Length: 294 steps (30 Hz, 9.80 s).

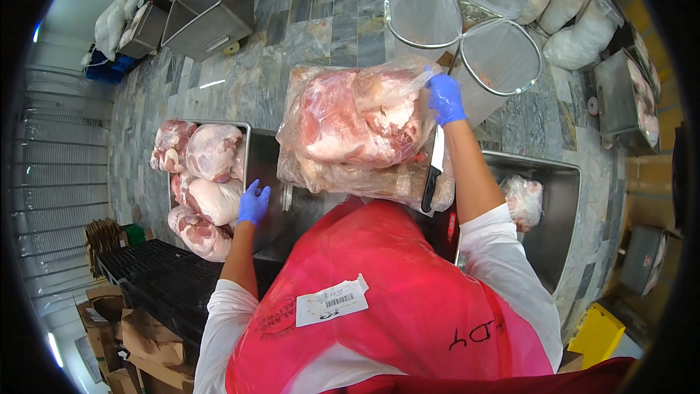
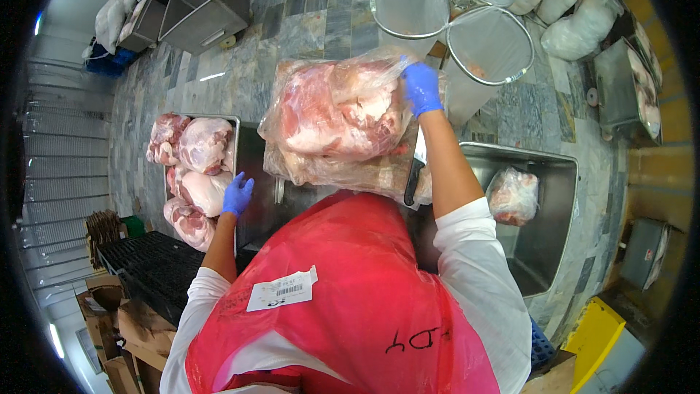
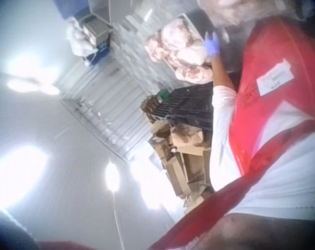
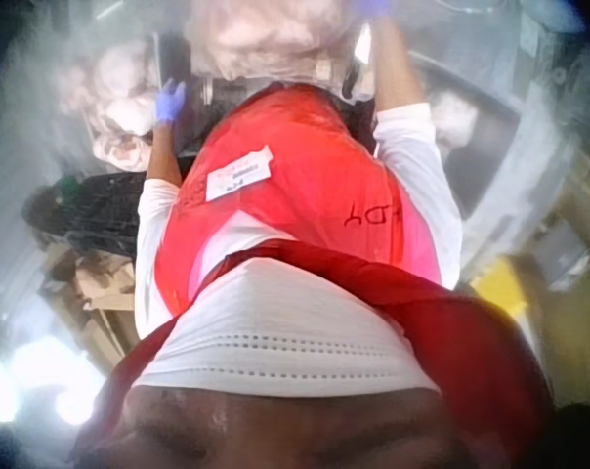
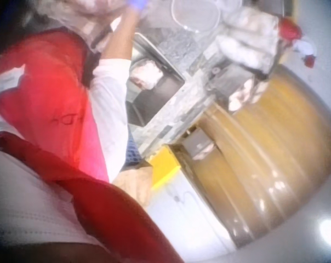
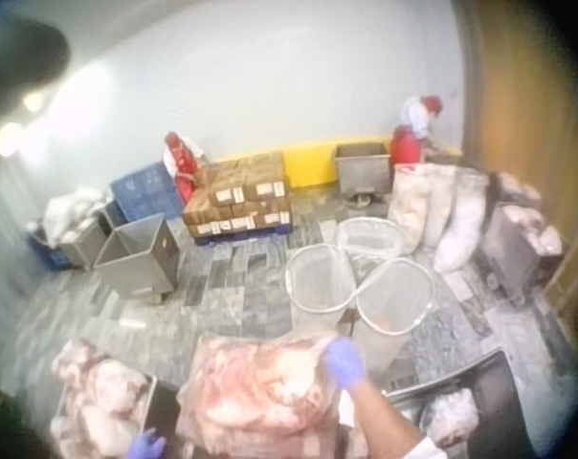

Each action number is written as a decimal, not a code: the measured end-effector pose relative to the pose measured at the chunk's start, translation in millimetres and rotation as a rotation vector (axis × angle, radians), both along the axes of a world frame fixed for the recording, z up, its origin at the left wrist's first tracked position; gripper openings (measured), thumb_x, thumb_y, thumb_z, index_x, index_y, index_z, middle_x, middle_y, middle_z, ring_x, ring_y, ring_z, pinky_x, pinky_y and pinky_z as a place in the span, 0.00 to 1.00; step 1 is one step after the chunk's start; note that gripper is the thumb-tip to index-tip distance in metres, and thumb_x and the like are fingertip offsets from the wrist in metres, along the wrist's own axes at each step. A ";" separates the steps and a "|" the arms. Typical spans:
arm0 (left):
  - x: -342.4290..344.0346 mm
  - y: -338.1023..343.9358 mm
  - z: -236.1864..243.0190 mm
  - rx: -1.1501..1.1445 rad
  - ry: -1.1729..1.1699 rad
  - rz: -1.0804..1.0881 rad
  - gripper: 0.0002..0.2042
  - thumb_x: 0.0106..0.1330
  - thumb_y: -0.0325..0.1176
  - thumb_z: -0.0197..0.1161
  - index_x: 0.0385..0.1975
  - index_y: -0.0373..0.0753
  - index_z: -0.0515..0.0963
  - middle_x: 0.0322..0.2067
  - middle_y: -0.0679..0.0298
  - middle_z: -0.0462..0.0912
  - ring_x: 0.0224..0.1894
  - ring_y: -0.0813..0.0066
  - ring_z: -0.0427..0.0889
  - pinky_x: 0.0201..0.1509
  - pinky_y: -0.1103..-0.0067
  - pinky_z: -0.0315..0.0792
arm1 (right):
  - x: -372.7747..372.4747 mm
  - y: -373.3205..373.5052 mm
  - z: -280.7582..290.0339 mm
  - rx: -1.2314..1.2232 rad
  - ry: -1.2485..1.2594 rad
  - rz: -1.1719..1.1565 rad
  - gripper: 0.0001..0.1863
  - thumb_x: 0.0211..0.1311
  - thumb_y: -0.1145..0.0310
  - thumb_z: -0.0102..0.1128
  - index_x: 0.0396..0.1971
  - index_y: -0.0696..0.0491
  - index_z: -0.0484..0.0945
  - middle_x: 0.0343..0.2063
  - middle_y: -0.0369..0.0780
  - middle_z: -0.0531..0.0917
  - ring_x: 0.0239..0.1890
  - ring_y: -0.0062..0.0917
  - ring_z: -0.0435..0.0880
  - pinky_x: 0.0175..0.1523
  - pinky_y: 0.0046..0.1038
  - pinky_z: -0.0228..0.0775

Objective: The person cuts a large piece of raw meat on a plastic-lined cutting board using a knife, then places the cut portion into a metal tray. The person repeats this process with another piece of meat, trimming and separating it before placing it in the tray.

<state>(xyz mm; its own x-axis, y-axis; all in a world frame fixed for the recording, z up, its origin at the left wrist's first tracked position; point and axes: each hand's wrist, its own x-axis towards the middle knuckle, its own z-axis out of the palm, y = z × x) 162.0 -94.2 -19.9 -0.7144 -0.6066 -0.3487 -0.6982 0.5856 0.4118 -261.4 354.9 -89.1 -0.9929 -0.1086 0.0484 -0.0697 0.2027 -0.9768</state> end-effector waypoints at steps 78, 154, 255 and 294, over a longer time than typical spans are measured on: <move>-113.9 131.4 -81.4 1.301 0.302 0.296 0.19 0.62 0.31 0.71 0.52 0.34 0.80 0.49 0.59 0.84 0.52 0.71 0.80 0.60 0.74 0.73 | 230.1 -20.1 -40.7 0.421 -0.125 0.294 0.23 0.65 0.70 0.58 0.60 0.56 0.75 0.56 0.46 0.82 0.59 0.35 0.79 0.63 0.33 0.68; -111.5 75.2 -70.9 1.338 0.507 0.457 0.07 0.71 0.36 0.62 0.41 0.40 0.78 0.40 0.61 0.82 0.42 0.67 0.82 0.50 0.68 0.78 | 242.0 -73.4 136.3 1.030 0.545 0.249 0.14 0.53 0.72 0.58 0.41 0.54 0.79 0.38 0.46 0.81 0.43 0.42 0.80 0.47 0.44 0.72; -128.7 172.1 111.1 1.119 -0.231 -0.619 0.14 0.69 0.39 0.66 0.41 0.32 0.84 0.34 0.66 0.84 0.39 0.80 0.78 0.47 0.79 0.73 | 228.2 -38.4 110.9 0.268 0.085 0.042 0.57 0.57 0.47 0.71 0.75 0.62 0.48 0.75 0.55 0.54 0.77 0.46 0.52 0.78 0.43 0.46; -166.7 139.2 81.1 -0.116 0.082 -0.504 0.42 0.55 0.50 0.73 0.69 0.39 0.64 0.57 0.43 0.75 0.54 0.41 0.80 0.55 0.57 0.76 | 108.6 -95.3 80.6 0.817 0.334 0.007 0.18 0.59 0.55 0.65 0.38 0.55 0.83 0.42 0.50 0.84 0.41 0.47 0.84 0.49 0.45 0.76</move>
<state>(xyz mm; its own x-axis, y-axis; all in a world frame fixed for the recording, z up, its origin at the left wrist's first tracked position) -4.6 45.1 61.2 -0.9497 -0.2120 -0.2303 -0.2863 0.8858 0.3653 -152.8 259.6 -8.5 -0.9400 -0.2424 0.2401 -0.3296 0.8270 -0.4554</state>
